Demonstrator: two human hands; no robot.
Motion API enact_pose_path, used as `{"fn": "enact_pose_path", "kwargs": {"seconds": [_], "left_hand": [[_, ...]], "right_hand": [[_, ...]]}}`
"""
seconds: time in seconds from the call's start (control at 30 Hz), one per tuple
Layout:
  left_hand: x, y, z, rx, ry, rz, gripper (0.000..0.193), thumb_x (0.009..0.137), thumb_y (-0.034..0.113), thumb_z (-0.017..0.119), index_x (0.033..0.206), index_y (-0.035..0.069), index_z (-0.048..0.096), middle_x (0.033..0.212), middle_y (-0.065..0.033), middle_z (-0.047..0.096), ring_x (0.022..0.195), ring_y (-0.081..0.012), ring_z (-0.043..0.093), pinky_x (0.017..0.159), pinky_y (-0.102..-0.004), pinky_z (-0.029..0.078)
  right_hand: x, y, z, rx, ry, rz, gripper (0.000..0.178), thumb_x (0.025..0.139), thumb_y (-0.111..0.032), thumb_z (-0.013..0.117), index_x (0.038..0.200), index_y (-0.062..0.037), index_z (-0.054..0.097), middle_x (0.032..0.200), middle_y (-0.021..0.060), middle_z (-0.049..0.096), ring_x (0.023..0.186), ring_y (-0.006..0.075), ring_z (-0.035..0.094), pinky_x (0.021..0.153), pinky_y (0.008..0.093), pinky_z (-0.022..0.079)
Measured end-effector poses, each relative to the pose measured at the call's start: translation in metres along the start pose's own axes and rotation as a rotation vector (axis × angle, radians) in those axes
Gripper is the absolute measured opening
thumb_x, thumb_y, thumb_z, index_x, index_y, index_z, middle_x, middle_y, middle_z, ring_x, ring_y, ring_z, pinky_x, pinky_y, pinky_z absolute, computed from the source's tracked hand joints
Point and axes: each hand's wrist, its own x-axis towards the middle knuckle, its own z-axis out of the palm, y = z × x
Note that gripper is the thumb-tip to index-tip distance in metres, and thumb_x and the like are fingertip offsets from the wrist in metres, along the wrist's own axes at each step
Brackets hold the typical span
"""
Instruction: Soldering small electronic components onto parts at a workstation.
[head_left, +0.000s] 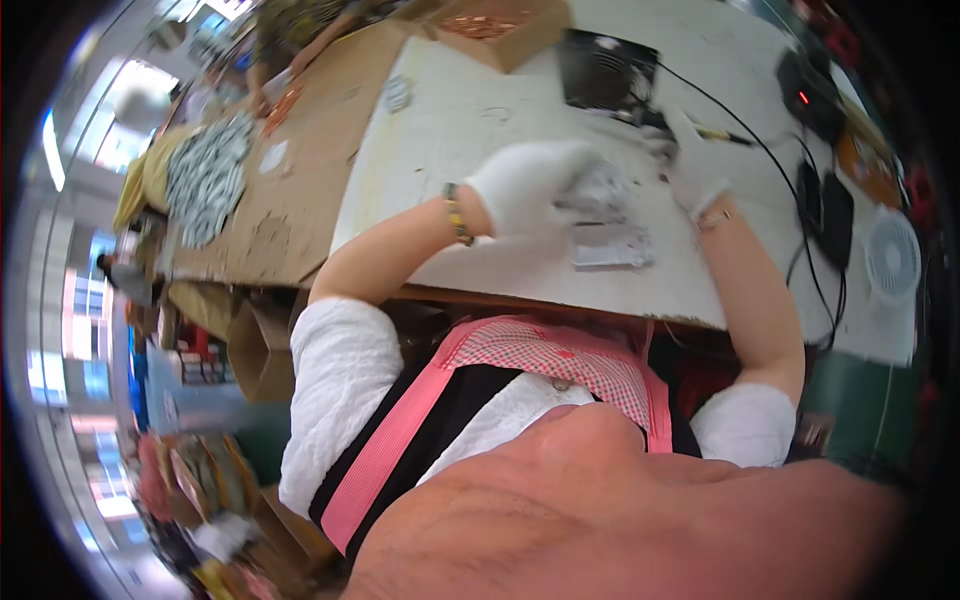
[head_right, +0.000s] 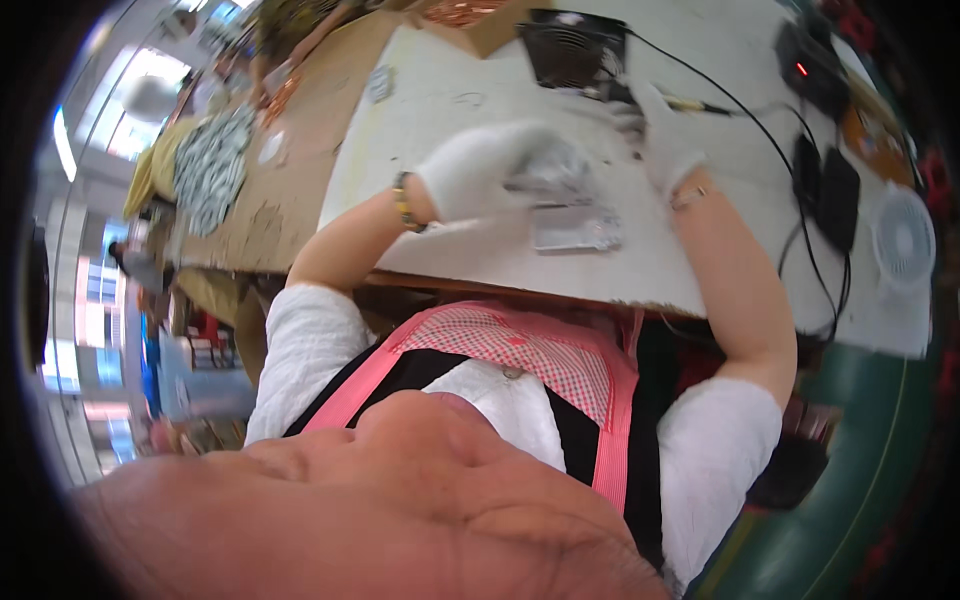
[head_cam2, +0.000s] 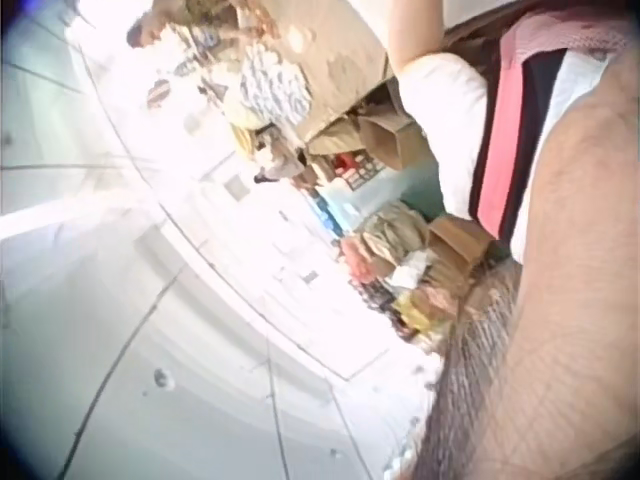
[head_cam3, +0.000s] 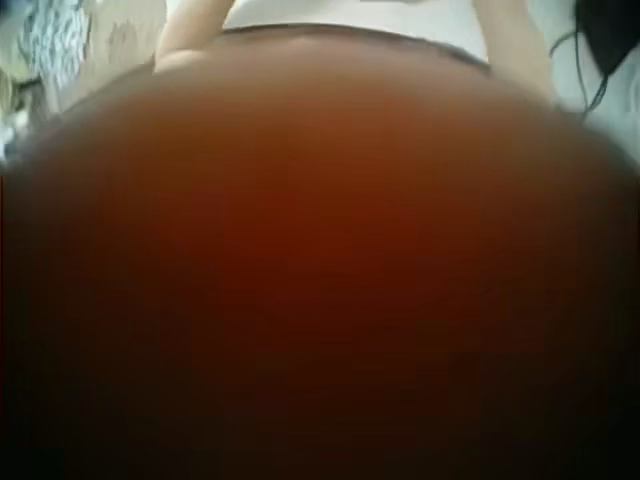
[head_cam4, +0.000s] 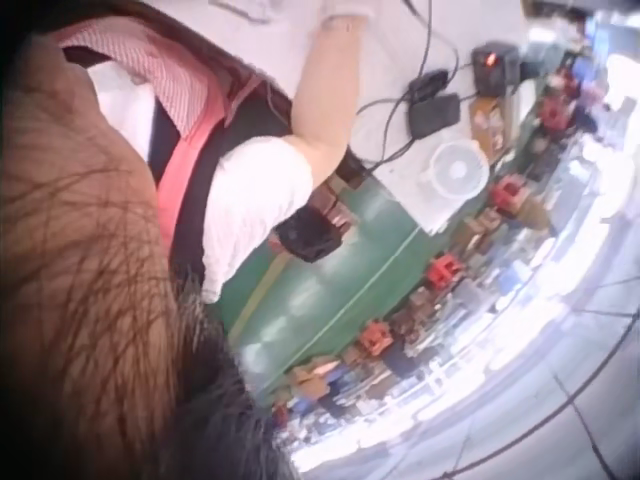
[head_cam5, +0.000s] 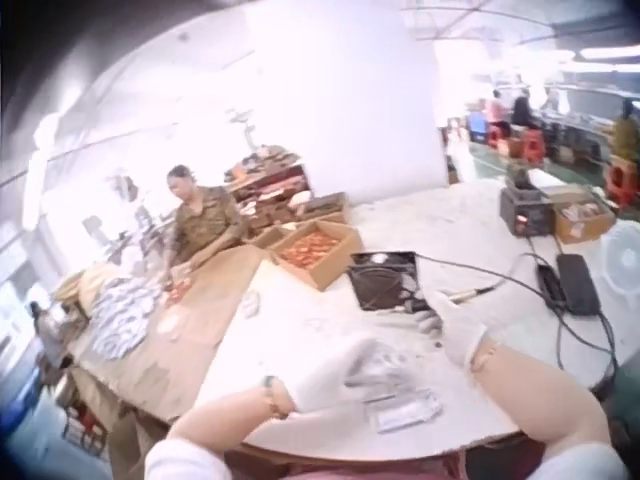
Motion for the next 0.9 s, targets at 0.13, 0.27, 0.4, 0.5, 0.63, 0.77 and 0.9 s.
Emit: {"fn": "enact_pose_path", "kwargs": {"seconds": [0.13,0.27,0.4,0.5,0.63,0.77,0.9], "left_hand": [[-0.004,0.010,0.013,0.076,-0.047,0.004,0.048,0.071,0.015,0.065,0.116,0.007,0.048,0.100,-0.0164,0.058,0.091,-0.0352,0.058,0.077,-0.0430,0.048],[0.000,0.013,0.007,0.080,-0.180,-0.081,0.048,0.072,0.014,0.063,0.116,0.009,0.046,0.098,-0.0174,0.057,0.090,-0.0355,0.059,0.077,-0.0432,0.048],[0.002,0.011,0.008,0.116,-0.231,-0.106,0.049,0.073,0.014,0.062,0.118,0.010,0.044,0.098,-0.0179,0.057,0.087,-0.0365,0.060,0.074,-0.0439,0.049],[0.004,0.013,0.006,0.134,-0.240,-0.108,0.052,0.072,0.015,0.063,0.119,0.011,0.043,0.099,-0.0173,0.057,0.087,-0.0359,0.061,0.073,-0.0431,0.050],[0.007,0.008,0.012,0.134,-0.236,-0.128,0.054,0.070,0.016,0.064,0.120,0.011,0.045,0.102,-0.0171,0.058,0.090,-0.0351,0.061,0.074,-0.0423,0.049],[0.009,0.000,0.023,0.111,-0.185,-0.112,0.054,0.068,0.016,0.065,0.119,0.010,0.048,0.100,-0.0176,0.060,0.090,-0.0352,0.061,0.076,-0.0431,0.048],[0.008,-0.002,0.024,0.054,-0.132,-0.116,0.056,0.067,0.016,0.066,0.120,0.011,0.048,0.097,-0.0169,0.061,0.089,-0.0355,0.061,0.075,-0.0433,0.048]], "right_hand": [[-0.010,-0.002,0.002,0.041,0.000,0.018,0.025,0.091,-0.035,0.053,0.098,-0.0117,0.060,0.074,-0.0028,0.058,0.055,0.0011,0.045,0.045,0.0179,0.031],[-0.005,-0.005,-0.002,0.043,0.020,0.022,0.027,0.093,-0.033,0.052,0.099,-0.0074,0.058,0.073,-0.0003,0.057,0.056,0.0034,0.045,0.047,0.0183,0.032],[0.002,-0.003,-0.003,0.009,0.023,0.023,0.033,0.094,-0.036,0.049,0.107,-0.0068,0.057,0.076,-0.0002,0.058,0.059,0.0035,0.046,0.048,0.0179,0.035],[0.011,-0.005,-0.023,0.030,-0.133,0.034,0.034,0.094,-0.035,0.049,0.111,-0.0068,0.057,0.083,0.0015,0.061,0.064,0.0061,0.048,0.055,0.0163,0.038],[0.010,-0.005,-0.009,-0.014,-0.015,0.004,0.034,0.094,-0.037,0.048,0.104,-0.0060,0.058,0.078,-0.0030,0.055,0.061,0.0027,0.043,0.050,0.0151,0.033],[0.021,-0.002,-0.027,-0.039,-0.063,-0.005,0.036,0.095,-0.037,0.046,0.116,-0.0080,0.053,0.084,-0.0024,0.057,0.064,0.0031,0.045,0.054,0.0158,0.035],[0.023,0.000,-0.031,-0.065,-0.023,-0.041,0.035,0.095,-0.036,0.047,0.115,-0.0080,0.054,0.086,-0.0009,0.059,0.066,0.0034,0.047,0.058,0.0157,0.038]]}}
